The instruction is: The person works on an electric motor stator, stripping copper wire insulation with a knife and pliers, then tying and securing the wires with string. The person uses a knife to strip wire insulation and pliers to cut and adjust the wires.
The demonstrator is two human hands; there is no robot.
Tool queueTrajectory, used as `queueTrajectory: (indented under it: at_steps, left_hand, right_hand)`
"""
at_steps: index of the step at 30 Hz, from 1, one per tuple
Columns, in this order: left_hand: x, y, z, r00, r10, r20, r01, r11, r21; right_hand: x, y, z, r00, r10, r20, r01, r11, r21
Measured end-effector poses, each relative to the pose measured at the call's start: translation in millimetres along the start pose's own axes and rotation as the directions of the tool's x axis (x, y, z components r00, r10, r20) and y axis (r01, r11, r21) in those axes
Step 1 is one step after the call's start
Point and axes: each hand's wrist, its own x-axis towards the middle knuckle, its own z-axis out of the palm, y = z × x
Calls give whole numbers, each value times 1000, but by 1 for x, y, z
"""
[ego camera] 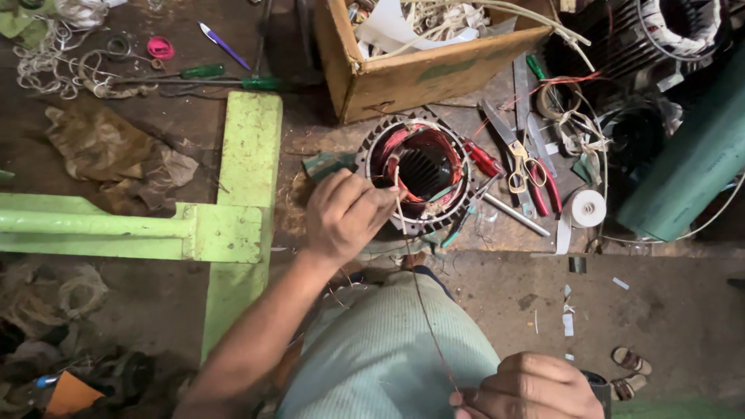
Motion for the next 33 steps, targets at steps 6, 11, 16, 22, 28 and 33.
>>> queueTrajectory:
  at_steps: [6,11,16,22,28,33]
  left_hand:
    - [5,10,-7,986,-164,-27,166,973,163]
    - [-6,-22,-4,725,-685,68,639,633,-436]
    - [-18,-18,-5,661,-747,70,671,546,-501]
    - [-14,-7,-7,602,-795,75,747,527,-407]
    - [-42,40,-7,539,-841,-49,805,531,-266]
    - [-59,89,-2,481,-877,18,856,465,-227]
  right_hand:
    - [6,16,-15,999,14,-38,-6,979,204]
    - [-13,26,-31,962,255,102,-260,965,40]
    - [-42,68,-44,885,440,154,-407,890,-204]
    - [-88,166,-51,756,652,61,-592,721,-361]
    - [-68,321,-42,710,646,-281,-692,565,-449]
    - [-47,381,-36,604,766,-219,-762,476,-439]
